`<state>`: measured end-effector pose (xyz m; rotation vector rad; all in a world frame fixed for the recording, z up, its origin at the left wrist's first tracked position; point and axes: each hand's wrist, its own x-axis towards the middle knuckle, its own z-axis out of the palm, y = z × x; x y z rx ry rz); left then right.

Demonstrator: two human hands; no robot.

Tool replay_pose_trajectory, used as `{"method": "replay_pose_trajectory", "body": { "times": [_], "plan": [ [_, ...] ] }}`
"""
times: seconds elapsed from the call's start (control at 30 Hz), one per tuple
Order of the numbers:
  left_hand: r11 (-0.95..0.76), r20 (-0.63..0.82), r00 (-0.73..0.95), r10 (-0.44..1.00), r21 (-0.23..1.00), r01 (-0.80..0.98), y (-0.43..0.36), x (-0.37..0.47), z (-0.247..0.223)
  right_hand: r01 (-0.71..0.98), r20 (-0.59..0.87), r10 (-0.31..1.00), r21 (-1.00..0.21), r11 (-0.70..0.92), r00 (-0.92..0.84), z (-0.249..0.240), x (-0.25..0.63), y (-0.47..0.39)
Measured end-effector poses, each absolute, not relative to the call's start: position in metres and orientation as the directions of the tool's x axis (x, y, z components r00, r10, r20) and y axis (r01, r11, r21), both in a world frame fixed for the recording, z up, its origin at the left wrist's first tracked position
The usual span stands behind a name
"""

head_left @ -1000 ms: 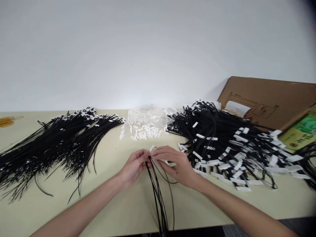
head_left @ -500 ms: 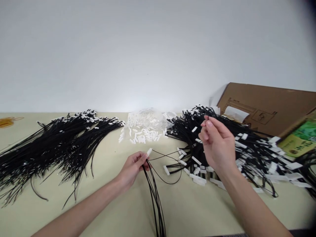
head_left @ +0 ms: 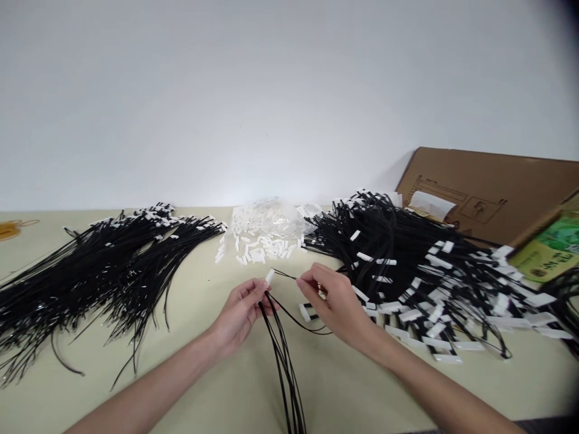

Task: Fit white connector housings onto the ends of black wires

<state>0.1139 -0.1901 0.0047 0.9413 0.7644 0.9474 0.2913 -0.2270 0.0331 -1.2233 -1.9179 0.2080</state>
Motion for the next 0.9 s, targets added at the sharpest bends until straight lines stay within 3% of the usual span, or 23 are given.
{"method": "replay_pose_trajectory", "body": {
  "times": [0.23,0.9],
  "plan": [
    [0.275,-0.128,0.382,0.915,0.892,-0.359,-0.1898,0.1136,0.0036,0.754,0.528,0.811,-0.419,0.506,-0.251,0.0326,0.2894,-0.2305],
    [0.269,-0.105,0.415,0.904,0.893,-0.36,-0.1929,0.1142,0.0054,0.801,0.482,0.84,-0.386,0.458,-0.248,0.032,0.289,-0.2293]
  ]
}}
